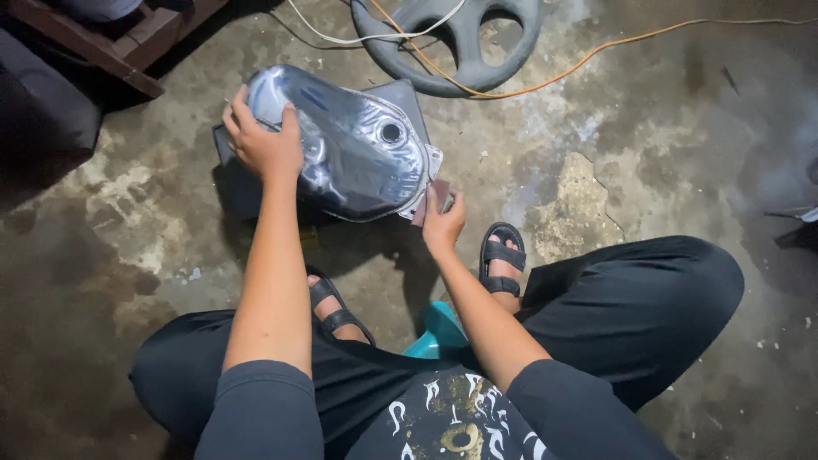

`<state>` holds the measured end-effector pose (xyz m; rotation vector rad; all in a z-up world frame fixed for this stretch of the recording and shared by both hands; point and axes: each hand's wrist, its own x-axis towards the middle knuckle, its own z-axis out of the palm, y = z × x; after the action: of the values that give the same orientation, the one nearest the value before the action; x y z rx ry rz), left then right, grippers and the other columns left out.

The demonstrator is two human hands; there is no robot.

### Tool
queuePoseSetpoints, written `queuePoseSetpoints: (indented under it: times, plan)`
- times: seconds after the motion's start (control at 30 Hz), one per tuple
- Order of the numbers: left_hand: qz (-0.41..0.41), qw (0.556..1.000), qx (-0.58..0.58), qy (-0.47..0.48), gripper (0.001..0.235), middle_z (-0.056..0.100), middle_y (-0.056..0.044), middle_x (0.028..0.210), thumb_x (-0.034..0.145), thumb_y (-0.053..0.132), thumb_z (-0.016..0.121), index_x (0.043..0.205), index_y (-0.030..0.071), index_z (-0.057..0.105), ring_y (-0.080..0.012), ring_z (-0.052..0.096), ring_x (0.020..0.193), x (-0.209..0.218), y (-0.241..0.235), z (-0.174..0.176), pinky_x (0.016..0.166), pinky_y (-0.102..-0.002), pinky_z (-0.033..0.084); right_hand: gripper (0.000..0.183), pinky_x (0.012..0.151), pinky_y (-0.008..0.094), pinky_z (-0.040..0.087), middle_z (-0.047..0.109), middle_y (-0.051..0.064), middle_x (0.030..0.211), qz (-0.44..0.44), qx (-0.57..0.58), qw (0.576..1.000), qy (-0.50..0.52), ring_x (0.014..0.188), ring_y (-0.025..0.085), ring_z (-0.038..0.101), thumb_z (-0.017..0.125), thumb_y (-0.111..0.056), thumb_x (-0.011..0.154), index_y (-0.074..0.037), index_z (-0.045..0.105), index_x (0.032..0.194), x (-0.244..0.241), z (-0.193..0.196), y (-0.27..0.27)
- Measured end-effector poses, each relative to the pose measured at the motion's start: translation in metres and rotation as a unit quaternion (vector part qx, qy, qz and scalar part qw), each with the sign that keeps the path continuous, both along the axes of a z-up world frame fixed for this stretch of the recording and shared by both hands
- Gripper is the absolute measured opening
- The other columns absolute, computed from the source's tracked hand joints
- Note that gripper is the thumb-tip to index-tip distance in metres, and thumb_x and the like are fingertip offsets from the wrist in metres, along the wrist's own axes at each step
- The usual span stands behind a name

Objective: A person manually sands the exterior surface of a motorcycle fuel tank using a piece of sandpaper.

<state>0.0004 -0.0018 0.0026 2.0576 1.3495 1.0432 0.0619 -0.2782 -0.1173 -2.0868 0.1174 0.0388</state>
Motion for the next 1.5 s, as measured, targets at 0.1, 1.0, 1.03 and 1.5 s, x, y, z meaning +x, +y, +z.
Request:
queuePoseSetpoints:
  times: [0.1, 1.0, 1.03, 1.5]
  plan:
    - [0.005, 1.0, -0.026, 0.005, 0.064, 0.052, -0.008, 0.132, 0.078, 0.035, 0.086, 0.134, 0.024, 0.057, -0.0397, 0.058, 0.123, 0.0, 0.001, 0.004, 0.108, -0.053, 0.039, 0.061, 0.099, 0.053, 0.053, 0.064, 0.035, 0.118, 0.004, -0.007, 1.0, -0.006, 0.116, 0.049, 0.062, 0.082, -0.04, 0.089, 0.006, 0.061, 0.123, -0.036, -0.007, -0.002]
    - [-0.027, 0.875, -0.478, -0.072, 0.102, 0.031, -0.029, 0.16, 0.094, 0.078, 0.025, 0.152, -0.005, 0.039, -0.0383, 0.027, 0.152, -0.063, 0.016, 0.037, 0.127, -0.051, 0.021, 0.041, 0.09, 0.04, 0.056, 0.072, 0.006, 0.099, 0.248, -0.057, 0.965, 0.067, 0.105, 0.027, 0.071, 0.087, -0.049, 0.084, -0.017, 0.069, 0.102, 0.173, 0.017, 0.012]
    - [-0.024, 0.875, -0.477, -0.076, 0.102, 0.031, -0.029, 0.16, 0.094, 0.078, 0.025, 0.152, -0.005, 0.039, -0.0383, 0.027, 0.152, -0.065, 0.016, 0.042, 0.127, -0.051, 0.021, 0.041, 0.09, 0.04, 0.056, 0.072, 0.006, 0.099, 0.253, -0.056, 0.964, 0.064, 0.105, 0.027, 0.071, 0.087, -0.049, 0.084, -0.017, 0.069, 0.102, 0.179, 0.042, 0.018]
    - [-0.073, 0.805, -0.582, -0.092, 0.092, 0.044, -0.028, 0.154, 0.099, 0.073, 0.021, 0.159, 0.004, 0.031, -0.0446, 0.057, 0.129, -0.059, -0.003, 0.092, 0.096, -0.063, 0.052, 0.044, 0.103, 0.054, 0.051, 0.074, 0.022, 0.114, 0.432, -0.297, 0.849, 0.06, 0.12, 0.041, 0.066, 0.064, -0.042, 0.086, -0.011, 0.076, 0.114, 0.193, 0.11, 0.047]
